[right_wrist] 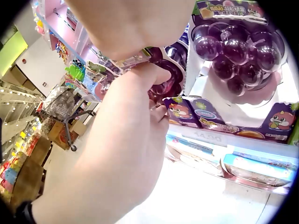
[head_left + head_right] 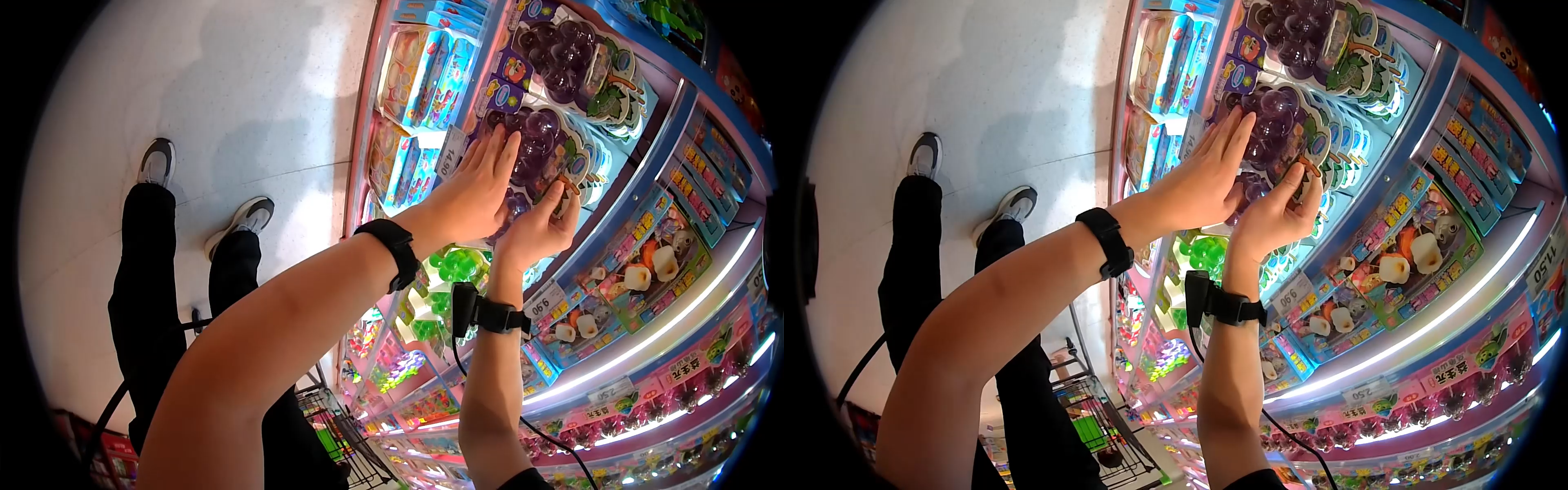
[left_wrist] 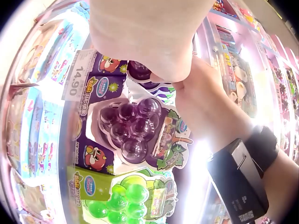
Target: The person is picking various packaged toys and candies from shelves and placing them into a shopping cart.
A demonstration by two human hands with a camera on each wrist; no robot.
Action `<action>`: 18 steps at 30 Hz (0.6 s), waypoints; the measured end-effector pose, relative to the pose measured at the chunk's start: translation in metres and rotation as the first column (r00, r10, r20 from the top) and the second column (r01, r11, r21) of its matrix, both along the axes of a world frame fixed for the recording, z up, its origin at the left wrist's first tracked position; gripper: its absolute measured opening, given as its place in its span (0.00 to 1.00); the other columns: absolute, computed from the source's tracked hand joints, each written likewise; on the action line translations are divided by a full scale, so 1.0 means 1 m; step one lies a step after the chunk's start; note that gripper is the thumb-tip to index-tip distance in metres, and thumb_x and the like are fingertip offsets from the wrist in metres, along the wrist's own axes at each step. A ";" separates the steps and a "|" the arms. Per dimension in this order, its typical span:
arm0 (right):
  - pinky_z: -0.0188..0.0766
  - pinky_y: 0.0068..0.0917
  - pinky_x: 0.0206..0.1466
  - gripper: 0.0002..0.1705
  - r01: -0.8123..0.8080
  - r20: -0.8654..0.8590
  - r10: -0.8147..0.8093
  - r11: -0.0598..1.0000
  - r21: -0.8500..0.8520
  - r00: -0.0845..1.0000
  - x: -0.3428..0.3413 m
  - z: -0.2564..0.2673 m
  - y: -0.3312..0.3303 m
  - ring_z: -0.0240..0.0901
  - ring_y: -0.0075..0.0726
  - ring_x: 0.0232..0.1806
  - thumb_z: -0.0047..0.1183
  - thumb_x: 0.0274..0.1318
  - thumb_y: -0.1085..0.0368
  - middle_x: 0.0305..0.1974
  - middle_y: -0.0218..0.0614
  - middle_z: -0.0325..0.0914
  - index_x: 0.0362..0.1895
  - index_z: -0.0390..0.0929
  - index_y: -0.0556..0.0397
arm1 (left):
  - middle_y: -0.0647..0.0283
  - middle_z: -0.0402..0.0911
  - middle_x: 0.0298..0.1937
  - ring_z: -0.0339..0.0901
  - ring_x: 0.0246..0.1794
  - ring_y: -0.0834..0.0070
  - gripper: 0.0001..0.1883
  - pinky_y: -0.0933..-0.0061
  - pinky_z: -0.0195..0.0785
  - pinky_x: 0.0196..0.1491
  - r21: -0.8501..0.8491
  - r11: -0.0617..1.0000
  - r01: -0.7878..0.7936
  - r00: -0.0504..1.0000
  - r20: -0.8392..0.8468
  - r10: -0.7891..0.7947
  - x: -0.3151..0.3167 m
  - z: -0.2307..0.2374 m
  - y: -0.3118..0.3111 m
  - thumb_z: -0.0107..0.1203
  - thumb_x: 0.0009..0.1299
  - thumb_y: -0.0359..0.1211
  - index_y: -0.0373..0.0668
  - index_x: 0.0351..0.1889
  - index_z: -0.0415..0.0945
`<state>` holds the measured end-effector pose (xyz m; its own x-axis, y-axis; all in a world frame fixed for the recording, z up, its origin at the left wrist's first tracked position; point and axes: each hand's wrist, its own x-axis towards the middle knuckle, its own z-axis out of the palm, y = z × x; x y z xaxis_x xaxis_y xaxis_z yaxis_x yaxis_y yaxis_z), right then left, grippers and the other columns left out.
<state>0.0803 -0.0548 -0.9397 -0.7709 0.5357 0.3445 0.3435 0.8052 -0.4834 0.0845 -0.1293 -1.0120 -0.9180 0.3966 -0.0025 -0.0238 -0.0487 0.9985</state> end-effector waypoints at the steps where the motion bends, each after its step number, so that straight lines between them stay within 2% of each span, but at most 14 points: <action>1: 0.67 0.18 0.34 0.11 -0.038 -0.021 0.040 0.997 0.070 0.999 0.001 -0.004 0.005 0.70 0.18 0.31 0.53 0.67 0.66 0.34 0.31 0.82 0.44 0.81 0.63 | 0.23 0.45 0.72 0.48 0.73 0.31 0.48 0.45 0.42 0.76 -0.002 1.000 0.001 1.000 -0.013 -0.001 -0.001 -0.001 0.000 0.55 0.61 0.31 0.23 0.73 0.36; 5: 0.67 0.20 0.33 0.10 -0.011 0.074 0.005 0.997 0.077 0.997 0.002 0.004 0.002 0.70 0.18 0.29 0.55 0.66 0.67 0.33 0.32 0.83 0.43 0.82 0.63 | 0.27 0.44 0.73 0.45 0.75 0.34 0.48 0.49 0.42 0.76 0.010 1.000 0.011 1.000 0.028 -0.011 -0.001 0.000 -0.002 0.55 0.61 0.27 0.25 0.74 0.35; 8: 0.67 0.20 0.32 0.09 -0.085 0.076 0.080 0.994 0.065 0.994 0.000 0.008 0.006 0.69 0.18 0.28 0.56 0.65 0.68 0.32 0.33 0.83 0.42 0.82 0.64 | 0.27 0.45 0.72 0.45 0.75 0.34 0.48 0.49 0.43 0.76 0.034 0.999 -0.009 0.998 0.067 0.007 -0.001 0.004 -0.002 0.55 0.60 0.28 0.24 0.73 0.36; 9: 0.68 0.20 0.33 0.09 -0.077 0.117 0.061 0.988 0.136 0.991 0.001 0.011 0.004 0.71 0.19 0.29 0.57 0.64 0.69 0.32 0.35 0.84 0.41 0.82 0.64 | 0.27 0.46 0.72 0.46 0.75 0.34 0.48 0.48 0.43 0.76 -0.001 1.000 -0.006 0.999 0.041 0.006 0.000 0.004 -0.002 0.56 0.61 0.28 0.23 0.72 0.36; 16: 0.70 0.22 0.35 0.09 -0.077 0.059 0.067 0.981 0.176 0.996 0.000 0.003 0.007 0.73 0.23 0.29 0.57 0.64 0.69 0.33 0.37 0.84 0.42 0.82 0.64 | 0.24 0.43 0.73 0.43 0.76 0.34 0.49 0.46 0.39 0.77 -0.039 0.999 0.026 0.999 0.021 -0.025 0.002 0.005 0.002 0.56 0.61 0.29 0.23 0.73 0.33; 18: 0.68 0.20 0.35 0.11 -0.044 0.090 0.033 0.992 0.118 0.995 -0.001 0.005 0.008 0.71 0.19 0.31 0.57 0.64 0.68 0.34 0.34 0.84 0.43 0.83 0.66 | 0.24 0.42 0.73 0.43 0.76 0.34 0.50 0.47 0.38 0.77 -0.039 0.998 0.041 0.999 0.027 -0.040 0.000 0.003 0.002 0.56 0.61 0.29 0.23 0.73 0.32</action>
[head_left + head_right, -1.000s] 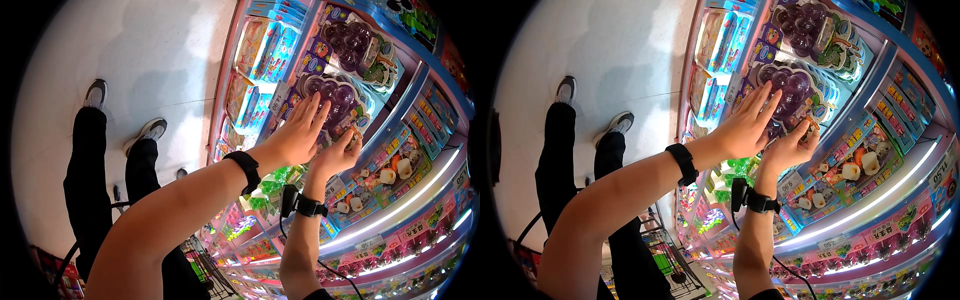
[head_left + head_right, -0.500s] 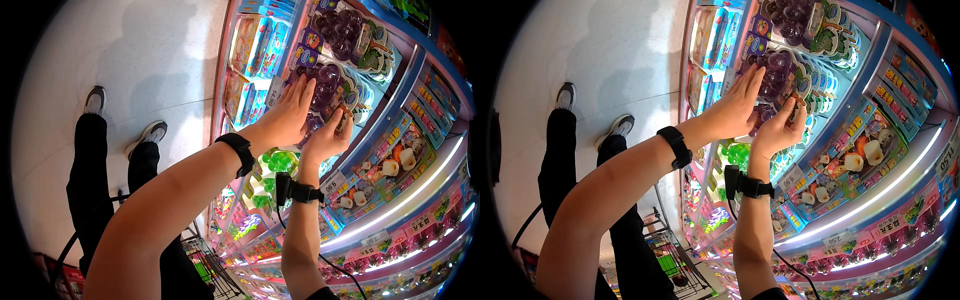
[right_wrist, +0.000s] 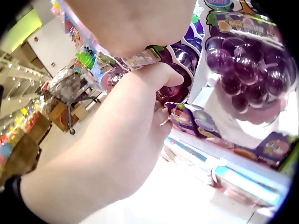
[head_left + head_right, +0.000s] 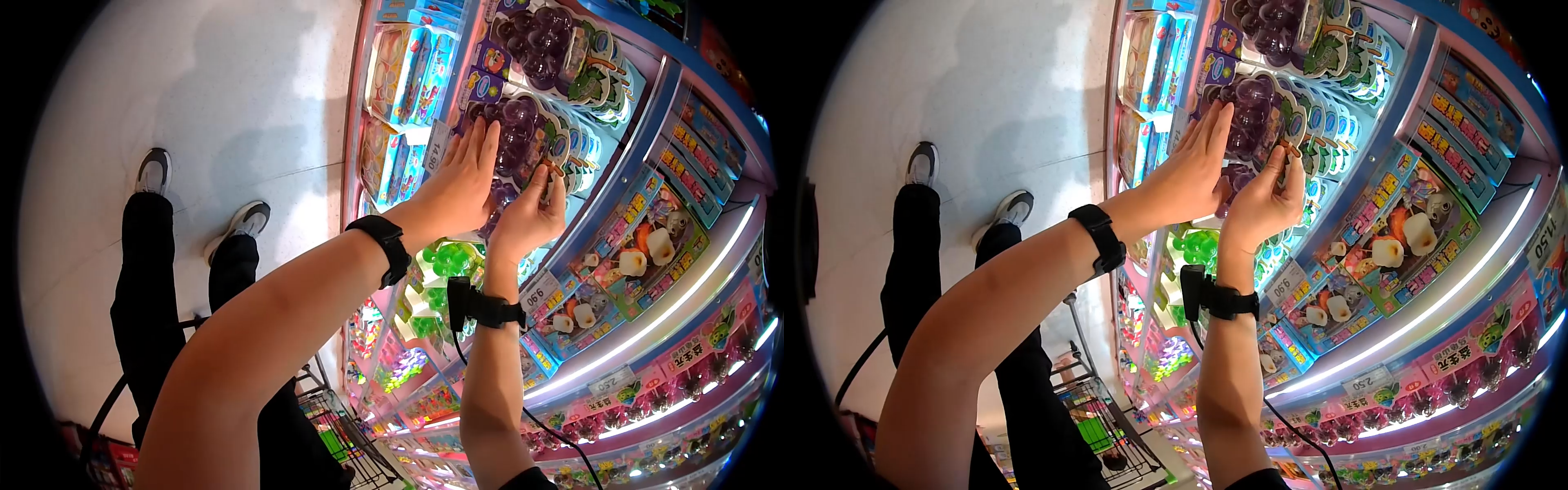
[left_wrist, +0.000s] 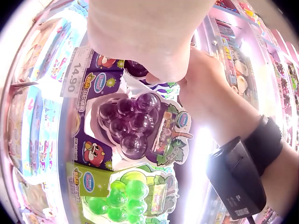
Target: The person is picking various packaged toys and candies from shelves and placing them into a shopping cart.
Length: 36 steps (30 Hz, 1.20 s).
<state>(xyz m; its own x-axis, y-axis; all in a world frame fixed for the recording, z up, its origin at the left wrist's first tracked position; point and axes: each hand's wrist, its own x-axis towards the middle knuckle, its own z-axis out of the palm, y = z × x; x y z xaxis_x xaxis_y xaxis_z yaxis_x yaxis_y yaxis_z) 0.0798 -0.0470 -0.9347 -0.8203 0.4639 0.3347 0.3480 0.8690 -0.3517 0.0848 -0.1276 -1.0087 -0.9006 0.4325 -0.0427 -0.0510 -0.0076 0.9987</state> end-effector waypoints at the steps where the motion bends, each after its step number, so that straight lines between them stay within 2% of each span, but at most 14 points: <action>1: 0.69 0.21 0.35 0.10 -0.020 -0.014 0.020 1.000 0.024 1.000 -0.001 -0.001 0.001 0.71 0.21 0.31 0.57 0.64 0.68 0.33 0.35 0.84 0.43 0.82 0.65 | 0.23 0.43 0.72 0.44 0.76 0.34 0.49 0.46 0.39 0.77 0.005 1.000 -0.016 1.000 -0.010 0.016 -0.001 -0.001 0.000 0.56 0.61 0.29 0.22 0.73 0.33; 3: 0.71 0.23 0.35 0.09 -0.064 -0.029 0.066 0.995 0.079 0.997 -0.001 -0.003 0.003 0.73 0.24 0.29 0.57 0.64 0.69 0.32 0.37 0.84 0.42 0.82 0.64 | 0.22 0.45 0.71 0.45 0.75 0.33 0.48 0.44 0.40 0.76 0.023 0.998 -0.053 0.998 -0.018 0.053 -0.002 -0.001 0.003 0.55 0.61 0.30 0.22 0.72 0.35; 6: 0.71 0.24 0.33 0.09 0.032 -0.064 -0.036 0.998 -0.061 0.997 -0.005 -0.004 0.002 0.73 0.25 0.28 0.57 0.64 0.69 0.32 0.38 0.84 0.42 0.82 0.64 | 0.22 0.44 0.71 0.45 0.75 0.33 0.49 0.44 0.40 0.76 0.005 0.999 -0.044 0.998 -0.052 0.044 -0.002 -0.004 0.003 0.56 0.60 0.31 0.22 0.73 0.35; 11: 0.72 0.25 0.35 0.09 -0.081 -0.061 0.086 0.994 0.075 0.994 -0.002 -0.006 0.008 0.75 0.28 0.29 0.57 0.63 0.69 0.33 0.40 0.83 0.41 0.81 0.64 | 0.26 0.42 0.73 0.42 0.77 0.36 0.51 0.47 0.38 0.77 0.007 0.999 -0.035 0.999 -0.002 0.035 -0.001 0.001 0.007 0.58 0.59 0.30 0.24 0.73 0.33; 15: 0.72 0.26 0.37 0.07 -0.028 -0.079 0.024 0.999 -0.046 0.997 0.003 -0.003 0.004 0.75 0.29 0.31 0.56 0.64 0.71 0.33 0.38 0.81 0.41 0.81 0.65 | 0.30 0.42 0.75 0.41 0.77 0.38 0.51 0.50 0.39 0.77 -0.013 1.000 -0.013 0.999 -0.032 0.013 -0.001 0.006 0.002 0.58 0.59 0.28 0.25 0.74 0.33; 17: 0.72 0.26 0.37 0.07 -0.005 -0.097 0.001 0.999 -0.044 0.995 0.008 -0.002 0.001 0.75 0.29 0.31 0.55 0.64 0.72 0.33 0.38 0.81 0.40 0.81 0.64 | 0.26 0.44 0.73 0.43 0.76 0.36 0.51 0.47 0.39 0.77 0.009 1.000 -0.022 0.998 -0.057 0.022 0.001 0.008 0.000 0.58 0.59 0.30 0.23 0.73 0.34; 20: 0.69 0.20 0.35 0.10 0.006 -0.074 -0.004 0.999 0.032 0.997 0.014 0.007 -0.003 0.72 0.19 0.32 0.54 0.66 0.68 0.34 0.31 0.82 0.43 0.82 0.64 | 0.26 0.44 0.73 0.44 0.76 0.35 0.50 0.46 0.38 0.77 0.033 0.999 -0.012 1.000 -0.022 0.013 0.005 0.017 0.000 0.57 0.59 0.31 0.24 0.74 0.35; 24: 0.70 0.21 0.37 0.09 0.077 -0.092 -0.074 0.997 0.029 0.993 0.016 0.022 -0.013 0.73 0.22 0.34 0.54 0.66 0.70 0.35 0.35 0.82 0.43 0.81 0.65 | 0.28 0.45 0.73 0.44 0.76 0.35 0.49 0.43 0.37 0.76 0.007 1.000 0.005 1.000 -0.026 -0.005 0.010 0.032 -0.001 0.56 0.59 0.28 0.25 0.74 0.36; 25: 0.71 0.22 0.39 0.09 0.098 -0.113 -0.102 0.994 -0.038 0.988 0.016 0.023 -0.014 0.73 0.23 0.35 0.54 0.65 0.70 0.36 0.36 0.82 0.42 0.81 0.65 | 0.29 0.45 0.73 0.45 0.75 0.35 0.49 0.42 0.37 0.76 0.015 1.000 0.005 0.999 -0.034 -0.005 0.012 0.033 -0.001 0.55 0.59 0.28 0.25 0.74 0.36; 30: 0.69 0.19 0.32 0.09 0.096 -0.106 -0.105 0.992 -0.086 0.989 0.021 0.021 -0.008 0.71 0.20 0.33 0.54 0.66 0.70 0.35 0.34 0.80 0.43 0.80 0.66 | 0.32 0.47 0.74 0.46 0.76 0.38 0.49 0.45 0.39 0.76 0.003 1.000 0.031 0.998 -0.054 -0.030 0.014 0.029 -0.002 0.56 0.58 0.27 0.28 0.74 0.38; 32: 0.67 0.24 0.25 0.07 0.055 -0.133 -0.062 0.997 -0.059 0.989 0.021 0.019 -0.004 0.74 0.29 0.29 0.53 0.63 0.73 0.34 0.38 0.79 0.43 0.81 0.60 | 0.36 0.52 0.72 0.49 0.75 0.41 0.47 0.47 0.41 0.76 -0.008 1.000 -0.011 0.997 -0.074 0.010 0.012 0.028 -0.003 0.57 0.58 0.26 0.29 0.74 0.43; 34: 0.71 0.26 0.31 0.07 0.073 -0.094 -0.076 0.997 -0.032 0.993 0.023 0.021 -0.005 0.75 0.34 0.30 0.54 0.62 0.75 0.35 0.41 0.80 0.43 0.81 0.61 | 0.39 0.59 0.69 0.55 0.72 0.43 0.43 0.49 0.46 0.74 -0.013 1.000 -0.014 0.995 -0.101 0.012 0.005 0.020 -0.011 0.56 0.58 0.25 0.31 0.72 0.49; 35: 0.72 0.27 0.33 0.07 0.059 -0.080 -0.059 0.998 0.003 0.995 0.025 0.021 -0.004 0.76 0.36 0.30 0.54 0.62 0.75 0.36 0.41 0.81 0.43 0.81 0.61 | 0.41 0.64 0.66 0.60 0.68 0.45 0.39 0.50 0.50 0.71 0.010 0.994 -0.110 0.991 -0.075 0.110 0.008 0.011 -0.008 0.55 0.58 0.24 0.32 0.70 0.53; 36: 0.72 0.28 0.35 0.07 0.044 -0.063 -0.042 0.998 0.036 0.997 0.027 0.021 -0.004 0.76 0.37 0.31 0.54 0.61 0.76 0.36 0.42 0.81 0.43 0.81 0.62 | 0.43 0.64 0.67 0.63 0.66 0.47 0.37 0.51 0.53 0.69 -0.075 0.987 -0.143 0.982 -0.132 0.133 0.003 0.004 -0.010 0.54 0.60 0.26 0.32 0.70 0.55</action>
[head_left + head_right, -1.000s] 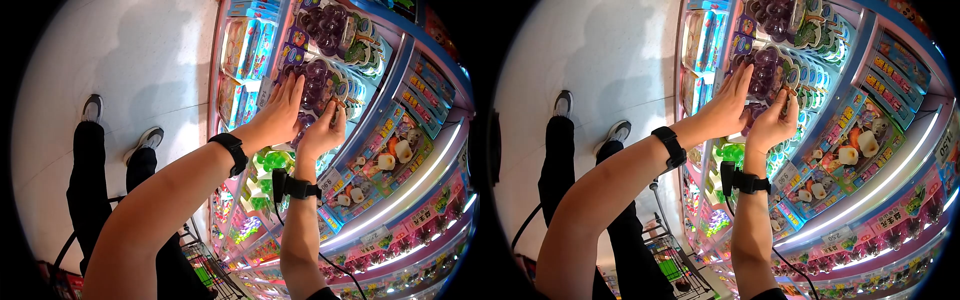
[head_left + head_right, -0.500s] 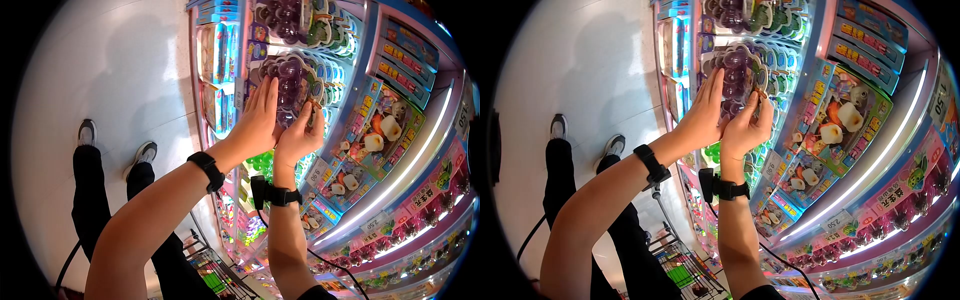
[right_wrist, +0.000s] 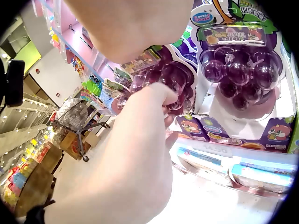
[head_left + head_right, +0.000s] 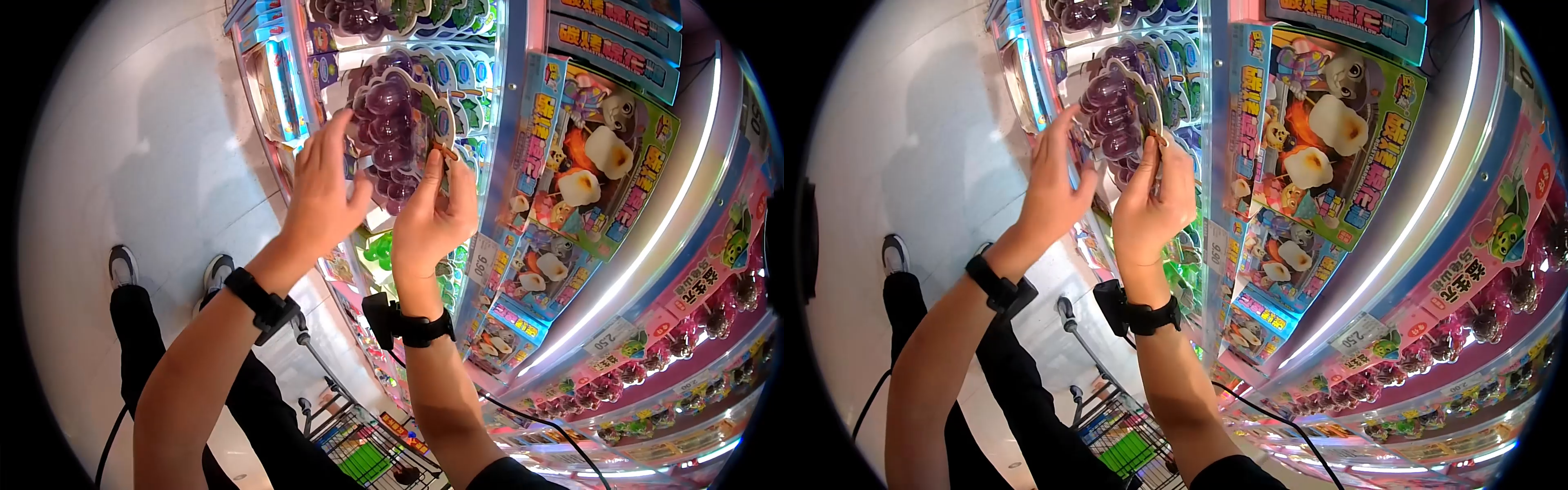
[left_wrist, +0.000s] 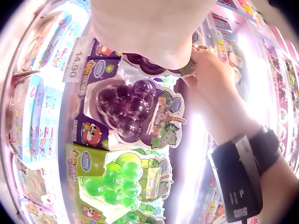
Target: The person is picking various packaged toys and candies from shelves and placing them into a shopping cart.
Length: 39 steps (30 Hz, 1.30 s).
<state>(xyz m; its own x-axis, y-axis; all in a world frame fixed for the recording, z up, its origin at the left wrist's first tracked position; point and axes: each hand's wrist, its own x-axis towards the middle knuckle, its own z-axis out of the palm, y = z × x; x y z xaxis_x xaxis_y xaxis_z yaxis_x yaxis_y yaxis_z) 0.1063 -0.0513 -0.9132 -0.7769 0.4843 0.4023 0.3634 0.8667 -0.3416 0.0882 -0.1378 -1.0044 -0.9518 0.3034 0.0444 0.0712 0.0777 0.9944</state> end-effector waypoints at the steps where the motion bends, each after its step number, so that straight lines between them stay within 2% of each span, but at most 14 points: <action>1: 0.73 0.29 0.39 0.07 0.015 -0.010 -0.015 1.000 -0.022 1.000 -0.001 0.002 -0.005 0.77 0.41 0.32 0.55 0.60 0.77 0.36 0.43 0.82 0.43 0.80 0.62 | 0.44 0.65 0.67 0.64 0.65 0.49 0.37 0.52 0.55 0.68 -0.100 0.994 0.043 0.999 -0.015 -0.045 -0.008 -0.007 0.000 0.54 0.61 0.28 0.32 0.70 0.55; 4: 0.68 0.17 0.33 0.07 -0.007 -0.061 0.010 0.999 0.052 0.998 0.007 -0.002 0.000 0.70 0.20 0.32 0.54 0.65 0.72 0.35 0.33 0.79 0.44 0.80 0.63 | 0.48 0.65 0.69 0.66 0.64 0.54 0.36 0.56 0.58 0.65 -0.283 0.936 0.207 0.973 -0.038 -0.227 -0.032 -0.029 0.002 0.55 0.63 0.36 0.31 0.69 0.59; 8: 0.66 0.16 0.33 0.07 -0.004 -0.057 0.009 0.997 0.082 0.998 0.010 -0.002 0.000 0.69 0.19 0.31 0.54 0.65 0.72 0.34 0.33 0.79 0.44 0.80 0.63 | 0.46 0.68 0.68 0.68 0.62 0.54 0.37 0.56 0.60 0.65 -0.399 0.883 0.248 0.949 -0.083 -0.304 -0.039 -0.036 0.000 0.58 0.63 0.38 0.29 0.68 0.59; 10: 0.65 0.16 0.32 0.07 0.017 -0.067 -0.017 1.000 -0.007 0.998 0.008 -0.003 0.001 0.68 0.18 0.32 0.54 0.65 0.73 0.35 0.32 0.78 0.44 0.80 0.64 | 0.45 0.70 0.65 0.69 0.61 0.53 0.36 0.57 0.61 0.64 -0.397 0.886 0.240 0.956 -0.062 -0.286 -0.038 -0.031 0.000 0.58 0.63 0.37 0.28 0.67 0.60; 15: 0.66 0.16 0.33 0.08 0.032 -0.023 -0.033 0.999 -0.020 0.999 0.004 -0.005 0.000 0.68 0.18 0.33 0.54 0.66 0.72 0.37 0.32 0.77 0.44 0.80 0.65 | 0.42 0.74 0.59 0.72 0.57 0.50 0.34 0.58 0.66 0.61 -0.258 0.929 0.267 0.964 0.060 -0.260 -0.034 -0.018 -0.004 0.58 0.63 0.34 0.25 0.64 0.61; 19: 0.67 0.15 0.36 0.09 0.110 -0.073 -0.124 0.979 -0.173 0.990 0.002 -0.004 -0.009 0.69 0.17 0.35 0.54 0.66 0.70 0.37 0.31 0.78 0.45 0.80 0.64 | 0.39 0.73 0.58 0.71 0.58 0.47 0.32 0.57 0.66 0.61 -0.153 0.965 0.211 0.977 0.066 -0.203 -0.032 -0.018 -0.004 0.54 0.65 0.31 0.24 0.65 0.59; 22: 0.66 0.14 0.37 0.09 0.129 -0.100 -0.158 0.959 -0.252 0.982 0.002 -0.005 -0.010 0.69 0.16 0.34 0.54 0.67 0.69 0.35 0.29 0.80 0.44 0.81 0.64 | 0.38 0.71 0.59 0.71 0.57 0.46 0.34 0.55 0.66 0.60 -0.056 0.990 0.132 0.978 0.170 -0.121 -0.020 -0.010 0.000 0.55 0.66 0.29 0.31 0.70 0.56; 23: 0.66 0.15 0.37 0.10 0.083 -0.127 -0.116 0.967 -0.242 0.985 0.005 -0.011 -0.004 0.69 0.15 0.34 0.54 0.67 0.69 0.34 0.29 0.81 0.44 0.81 0.65 | 0.38 0.68 0.63 0.68 0.61 0.46 0.35 0.56 0.62 0.64 0.026 0.992 0.120 0.968 0.219 -0.123 -0.016 -0.007 0.001 0.55 0.66 0.28 0.32 0.72 0.54; 24: 0.67 0.15 0.38 0.10 0.043 -0.153 -0.080 0.972 -0.233 0.985 0.005 -0.012 -0.005 0.70 0.15 0.35 0.54 0.67 0.69 0.35 0.29 0.81 0.44 0.81 0.65 | 0.34 0.60 0.68 0.60 0.69 0.42 0.37 0.55 0.57 0.70 -0.023 0.985 0.172 0.975 0.147 -0.167 -0.016 -0.004 -0.001 0.52 0.66 0.29 0.24 0.71 0.50; 26: 0.67 0.15 0.38 0.10 -0.001 -0.138 -0.028 0.978 -0.211 0.990 0.003 -0.014 -0.007 0.71 0.16 0.35 0.54 0.67 0.68 0.36 0.30 0.82 0.45 0.81 0.64 | 0.33 0.54 0.71 0.57 0.71 0.41 0.38 0.55 0.55 0.72 -0.028 0.985 0.169 0.979 0.117 -0.165 -0.016 -0.004 -0.002 0.52 0.65 0.29 0.25 0.71 0.49; 29: 0.70 0.18 0.34 0.08 0.063 -0.117 -0.112 0.932 -0.358 0.987 -0.011 -0.013 -0.014 0.72 0.21 0.34 0.52 0.67 0.72 0.37 0.33 0.79 0.44 0.80 0.65 | 0.32 0.50 0.73 0.54 0.73 0.40 0.39 0.55 0.54 0.73 -0.062 0.988 0.145 0.987 0.077 -0.140 -0.017 -0.010 -0.001 0.53 0.64 0.28 0.25 0.72 0.48; 33: 0.68 0.16 0.30 0.09 0.011 -0.136 -0.051 0.959 -0.283 0.989 -0.016 -0.030 -0.004 0.70 0.17 0.32 0.53 0.68 0.69 0.34 0.30 0.77 0.45 0.80 0.63 | 0.30 0.47 0.74 0.53 0.73 0.38 0.40 0.55 0.53 0.73 -0.049 0.978 0.201 0.975 0.109 -0.195 -0.019 -0.023 0.001 0.54 0.64 0.29 0.27 0.73 0.48; 36: 0.67 0.15 0.36 0.10 0.064 -0.113 -0.109 0.938 -0.341 0.988 -0.017 -0.030 -0.007 0.70 0.14 0.34 0.55 0.67 0.67 0.37 0.29 0.82 0.45 0.81 0.63 | 0.30 0.46 0.74 0.53 0.73 0.39 0.41 0.55 0.54 0.73 -0.027 0.974 0.223 0.963 0.161 -0.216 -0.022 -0.021 -0.002 0.54 0.65 0.29 0.28 0.73 0.47; 39: 0.66 0.16 0.35 0.10 0.062 -0.147 -0.119 0.938 -0.342 0.982 -0.019 -0.036 -0.009 0.70 0.15 0.34 0.54 0.68 0.67 0.36 0.28 0.81 0.44 0.80 0.63 | 0.33 0.46 0.76 0.53 0.74 0.41 0.40 0.56 0.54 0.73 -0.041 0.976 0.215 0.956 0.213 -0.201 -0.024 -0.019 0.002 0.55 0.65 0.29 0.30 0.74 0.48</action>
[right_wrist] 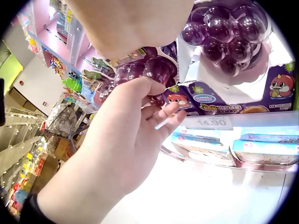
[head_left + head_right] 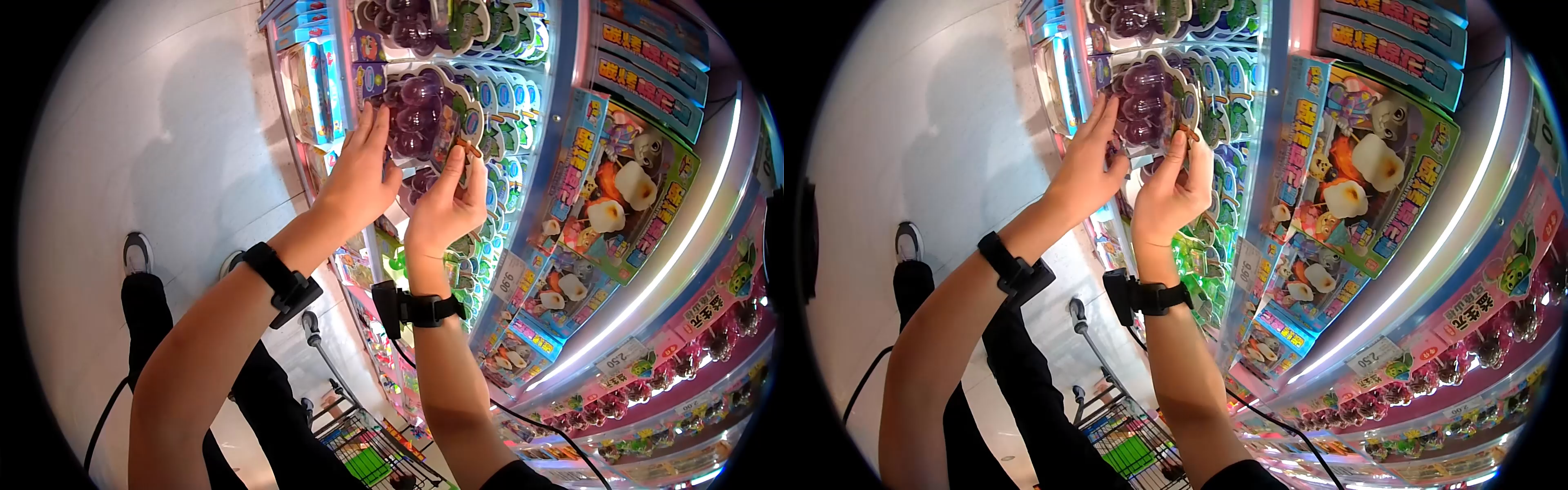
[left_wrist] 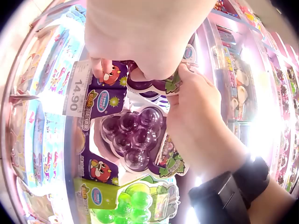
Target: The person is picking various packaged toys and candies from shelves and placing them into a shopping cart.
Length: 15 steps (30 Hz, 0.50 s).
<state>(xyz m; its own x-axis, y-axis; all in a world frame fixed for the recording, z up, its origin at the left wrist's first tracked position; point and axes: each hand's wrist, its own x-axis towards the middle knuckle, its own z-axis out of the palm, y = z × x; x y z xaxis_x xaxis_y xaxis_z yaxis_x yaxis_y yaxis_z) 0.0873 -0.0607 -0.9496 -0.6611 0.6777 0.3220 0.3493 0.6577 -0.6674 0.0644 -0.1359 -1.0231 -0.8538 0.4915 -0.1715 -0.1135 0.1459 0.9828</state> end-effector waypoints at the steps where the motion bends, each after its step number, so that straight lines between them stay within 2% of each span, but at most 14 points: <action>1: 0.67 0.17 0.35 0.10 -0.003 -0.017 0.003 1.000 0.025 1.000 0.001 -0.005 0.004 0.69 0.15 0.33 0.54 0.68 0.67 0.35 0.28 0.81 0.44 0.80 0.63 | 0.36 0.47 0.76 0.52 0.74 0.42 0.40 0.57 0.54 0.73 0.016 0.999 -0.035 0.999 0.011 0.035 0.000 -0.001 0.002 0.55 0.64 0.28 0.29 0.73 0.49; 3: 0.68 0.17 0.36 0.09 -0.029 0.044 0.024 0.994 0.108 0.999 0.004 -0.007 0.006 0.70 0.18 0.35 0.53 0.68 0.69 0.35 0.30 0.80 0.47 0.79 0.61 | 0.36 0.49 0.75 0.52 0.75 0.43 0.39 0.57 0.54 0.73 0.136 0.988 -0.074 0.989 0.134 0.055 0.001 -0.002 0.003 0.54 0.63 0.26 0.29 0.73 0.50; 5: 0.70 0.18 0.38 0.09 -0.101 0.043 0.094 0.973 0.207 0.995 0.010 -0.011 0.003 0.72 0.21 0.37 0.51 0.67 0.71 0.38 0.33 0.79 0.48 0.79 0.61 | 0.36 0.51 0.75 0.52 0.75 0.43 0.40 0.57 0.53 0.73 0.148 0.986 -0.076 0.996 0.063 0.067 0.008 0.003 0.003 0.54 0.62 0.24 0.28 0.73 0.49; 6: 0.74 0.30 0.44 0.09 -0.121 0.044 0.116 0.979 0.165 0.992 0.012 -0.009 -0.002 0.79 0.42 0.40 0.50 0.63 0.77 0.43 0.45 0.80 0.46 0.79 0.63 | 0.36 0.51 0.75 0.51 0.75 0.43 0.40 0.57 0.52 0.73 0.166 0.984 -0.073 0.997 0.045 0.066 0.010 0.002 0.002 0.54 0.62 0.24 0.28 0.73 0.49; 7: 0.74 0.29 0.43 0.09 -0.122 0.020 0.121 0.968 0.221 0.992 0.014 -0.015 -0.002 0.79 0.41 0.40 0.51 0.63 0.77 0.43 0.45 0.80 0.46 0.79 0.64 | 0.36 0.51 0.75 0.51 0.75 0.43 0.40 0.57 0.52 0.73 0.182 0.981 -0.070 0.997 0.030 0.065 0.011 -0.001 0.000 0.54 0.62 0.24 0.28 0.73 0.49; 9: 0.75 0.29 0.43 0.10 -0.002 0.004 0.002 1.000 0.001 1.000 0.015 -0.015 -0.006 0.79 0.39 0.39 0.51 0.63 0.76 0.41 0.44 0.81 0.47 0.79 0.63 | 0.39 0.53 0.75 0.59 0.65 0.52 0.42 0.62 0.58 0.65 0.209 0.976 -0.063 0.998 -0.007 0.066 0.009 -0.007 0.000 0.53 0.61 0.21 0.31 0.74 0.48; 10: 0.75 0.29 0.43 0.10 0.037 0.031 -0.036 0.999 -0.021 0.999 0.013 -0.014 -0.005 0.80 0.38 0.38 0.51 0.64 0.76 0.40 0.44 0.81 0.47 0.80 0.62 | 0.42 0.55 0.75 0.67 0.55 0.60 0.43 0.66 0.65 0.57 0.197 0.979 -0.058 0.998 -0.025 0.064 0.008 -0.011 -0.001 0.52 0.60 0.20 0.35 0.76 0.47; 12: 0.76 0.29 0.43 0.10 0.111 0.094 -0.104 0.991 -0.070 0.990 0.010 -0.010 -0.002 0.81 0.37 0.38 0.51 0.64 0.75 0.39 0.43 0.82 0.47 0.80 0.61 | 0.45 0.57 0.74 0.72 0.48 0.67 0.44 0.70 0.70 0.51 0.184 0.980 -0.071 0.997 -0.028 0.078 0.008 -0.012 0.000 0.51 0.60 0.18 0.38 0.77 0.47; 13: 0.76 0.29 0.43 0.10 0.087 0.090 -0.083 0.995 -0.042 0.993 0.008 -0.010 0.001 0.81 0.38 0.37 0.51 0.64 0.74 0.39 0.43 0.83 0.47 0.80 0.60 | 0.46 0.58 0.74 0.75 0.45 0.70 0.44 0.72 0.72 0.48 0.177 0.981 -0.078 0.996 -0.029 0.084 0.008 -0.012 0.001 0.50 0.60 0.18 0.40 0.77 0.47; 14: 0.76 0.29 0.43 0.10 0.063 0.091 -0.061 0.998 -0.017 0.994 0.006 -0.011 0.004 0.81 0.38 0.37 0.51 0.64 0.74 0.38 0.43 0.83 0.47 0.80 0.60 | 0.47 0.59 0.73 0.74 0.44 0.70 0.44 0.72 0.72 0.48 0.170 0.981 -0.091 0.995 -0.031 0.097 0.009 -0.012 0.002 0.50 0.60 0.18 0.40 0.77 0.47; 15: 0.76 0.29 0.43 0.10 0.028 0.086 -0.029 1.000 0.011 0.996 0.007 -0.012 0.004 0.81 0.39 0.38 0.51 0.64 0.74 0.39 0.43 0.83 0.47 0.81 0.59 | 0.41 0.56 0.73 0.66 0.58 0.56 0.41 0.65 0.66 0.58 0.224 0.970 -0.094 0.994 0.074 0.079 0.007 -0.002 0.000 0.48 0.60 0.19 0.35 0.75 0.49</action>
<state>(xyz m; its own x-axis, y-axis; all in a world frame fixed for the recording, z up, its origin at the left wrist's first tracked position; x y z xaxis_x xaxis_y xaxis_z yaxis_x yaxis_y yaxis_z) 0.0941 -0.0570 -0.9615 -0.6669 0.6939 0.2715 0.4242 0.6531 -0.6273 0.0711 -0.1354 -1.0256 -0.8855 0.4489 -0.1199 -0.1796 -0.0929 0.9793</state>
